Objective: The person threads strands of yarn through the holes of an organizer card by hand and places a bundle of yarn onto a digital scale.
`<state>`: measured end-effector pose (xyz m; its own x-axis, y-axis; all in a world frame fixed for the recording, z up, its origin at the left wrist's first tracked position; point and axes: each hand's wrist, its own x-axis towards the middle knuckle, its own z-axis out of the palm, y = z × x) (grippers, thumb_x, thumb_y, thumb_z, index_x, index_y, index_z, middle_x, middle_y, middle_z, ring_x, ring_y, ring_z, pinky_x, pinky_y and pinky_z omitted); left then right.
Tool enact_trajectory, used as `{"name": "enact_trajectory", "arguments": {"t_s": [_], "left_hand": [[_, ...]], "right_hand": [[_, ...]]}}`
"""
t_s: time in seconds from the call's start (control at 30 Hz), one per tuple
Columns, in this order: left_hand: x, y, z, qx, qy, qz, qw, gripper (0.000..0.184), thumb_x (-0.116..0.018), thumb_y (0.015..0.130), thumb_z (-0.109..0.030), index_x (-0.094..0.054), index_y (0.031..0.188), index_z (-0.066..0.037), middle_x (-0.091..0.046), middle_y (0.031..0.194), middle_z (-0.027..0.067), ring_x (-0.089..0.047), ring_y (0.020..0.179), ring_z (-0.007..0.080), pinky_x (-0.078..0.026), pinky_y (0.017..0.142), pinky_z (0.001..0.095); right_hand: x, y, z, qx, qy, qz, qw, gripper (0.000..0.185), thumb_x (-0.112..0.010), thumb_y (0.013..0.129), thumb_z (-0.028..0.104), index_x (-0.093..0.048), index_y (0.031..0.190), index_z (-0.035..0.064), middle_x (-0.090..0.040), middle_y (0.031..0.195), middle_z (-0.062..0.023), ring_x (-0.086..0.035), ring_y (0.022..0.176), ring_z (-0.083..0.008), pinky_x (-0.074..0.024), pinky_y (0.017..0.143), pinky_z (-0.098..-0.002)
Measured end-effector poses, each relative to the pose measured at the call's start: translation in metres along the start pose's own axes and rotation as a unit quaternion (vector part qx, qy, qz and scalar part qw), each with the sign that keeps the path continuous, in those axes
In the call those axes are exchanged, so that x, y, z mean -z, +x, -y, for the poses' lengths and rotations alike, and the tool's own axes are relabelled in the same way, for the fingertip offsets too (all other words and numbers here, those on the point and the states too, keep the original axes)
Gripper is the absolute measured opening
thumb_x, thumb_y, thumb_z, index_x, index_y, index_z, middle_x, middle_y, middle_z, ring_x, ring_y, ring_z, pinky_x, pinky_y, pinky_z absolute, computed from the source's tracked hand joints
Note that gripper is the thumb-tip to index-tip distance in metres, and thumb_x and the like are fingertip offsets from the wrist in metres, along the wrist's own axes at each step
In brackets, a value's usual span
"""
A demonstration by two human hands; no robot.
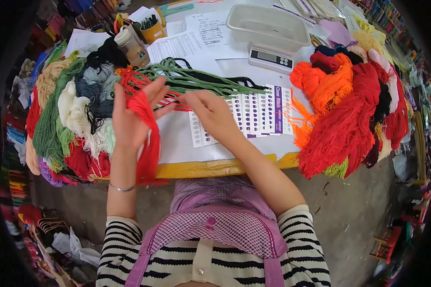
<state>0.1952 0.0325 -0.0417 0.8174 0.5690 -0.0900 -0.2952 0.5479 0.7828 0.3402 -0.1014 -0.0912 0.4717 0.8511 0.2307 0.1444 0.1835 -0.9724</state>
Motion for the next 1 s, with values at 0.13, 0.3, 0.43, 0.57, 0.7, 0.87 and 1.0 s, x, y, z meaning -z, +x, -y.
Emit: {"name": "enact_trajectory", "arguments": {"t_s": [0.13, 0.3, 0.43, 0.57, 0.7, 0.87, 1.0], "left_hand": [[-0.02, -0.011, 0.034, -0.045, 0.25, 0.087, 0.963, 0.075, -0.011, 0.099, -0.053, -0.041, 0.136, 0.005, -0.027, 0.151, 0.0117, -0.024, 0.139, 0.0227, -0.014, 0.114, 0.0342], [-0.014, -0.017, 0.027, -0.071, 0.363, 0.134, 0.919, 0.057, -0.018, 0.101, -0.035, -0.046, 0.134, 0.003, -0.029, 0.15, 0.0134, -0.023, 0.14, 0.0235, -0.015, 0.114, 0.0336], [-0.014, -0.016, 0.03, -0.086, 0.351, 0.162, 0.918, 0.052, -0.022, 0.098, -0.027, -0.048, 0.133, 0.002, -0.033, 0.148, 0.0135, -0.024, 0.139, 0.0252, -0.016, 0.113, 0.0348], [-0.017, -0.019, 0.036, -0.113, 0.4, 0.137, 0.899, 0.053, -0.023, 0.096, -0.026, -0.049, 0.132, 0.002, -0.036, 0.146, 0.0136, -0.026, 0.139, 0.0257, -0.017, 0.113, 0.0354], [-0.009, -0.02, 0.034, -0.096, 0.379, 0.16, 0.906, 0.053, -0.021, 0.096, -0.024, -0.048, 0.132, 0.003, -0.038, 0.145, 0.0147, -0.029, 0.137, 0.0256, -0.02, 0.113, 0.0358], [-0.012, -0.024, 0.03, -0.075, 0.333, 0.164, 0.926, 0.051, -0.022, 0.097, -0.023, -0.049, 0.13, 0.004, -0.041, 0.142, 0.0168, -0.035, 0.134, 0.0259, -0.024, 0.111, 0.0345], [-0.015, -0.028, 0.031, -0.072, 0.322, 0.125, 0.936, 0.054, -0.026, 0.09, -0.022, -0.048, 0.13, 0.006, -0.045, 0.139, 0.0152, -0.037, 0.133, 0.0247, -0.023, 0.112, 0.0338]], "right_hand": [[-0.012, -0.004, 0.028, -0.126, 0.164, 0.088, 0.974, 0.027, -0.058, 0.093, 0.027, -0.065, 0.103, 0.0036, -0.063, 0.094, -0.0004, -0.054, 0.09, -0.0074, -0.0399, 0.084, -0.0226], [-0.001, -0.016, 0.019, -0.131, 0.24, 0.089, 0.958, 0.025, -0.06, 0.092, 0.026, -0.065, 0.1, 0.0029, -0.062, 0.089, 0.0006, -0.054, 0.086, -0.0062, -0.0408, 0.081, -0.0229], [-0.006, -0.022, 0.029, -0.151, 0.247, 0.067, 0.955, 0.019, -0.062, 0.091, 0.023, -0.065, 0.098, 0.0047, -0.061, 0.087, 0.0015, -0.054, 0.086, -0.007, -0.0409, 0.081, -0.0235], [-0.01, -0.026, 0.023, -0.128, 0.192, 0.091, 0.969, 0.017, -0.063, 0.09, 0.02, -0.066, 0.097, 0.0046, -0.062, 0.088, 0.0012, -0.054, 0.085, -0.0073, -0.0409, 0.08, -0.0231], [-0.007, -0.029, 0.02, -0.104, 0.217, 0.068, 0.968, 0.014, -0.065, 0.088, 0.017, -0.066, 0.093, 0.004, -0.062, 0.089, 0.0008, -0.054, 0.084, -0.0073, -0.0412, 0.078, -0.0226], [-0.008, -0.03, 0.018, -0.081, 0.235, 0.062, 0.967, 0.012, -0.063, 0.089, 0.015, -0.063, 0.091, 0.0031, -0.062, 0.089, 0.0002, -0.055, 0.082, -0.0077, -0.0417, 0.077, -0.0223], [-0.009, -0.03, 0.02, -0.08, 0.255, 0.078, 0.96, 0.011, -0.062, 0.089, 0.013, -0.062, 0.091, 0.0023, -0.061, 0.088, 0.0, -0.055, 0.081, -0.0074, -0.0423, 0.076, -0.0225]]}}
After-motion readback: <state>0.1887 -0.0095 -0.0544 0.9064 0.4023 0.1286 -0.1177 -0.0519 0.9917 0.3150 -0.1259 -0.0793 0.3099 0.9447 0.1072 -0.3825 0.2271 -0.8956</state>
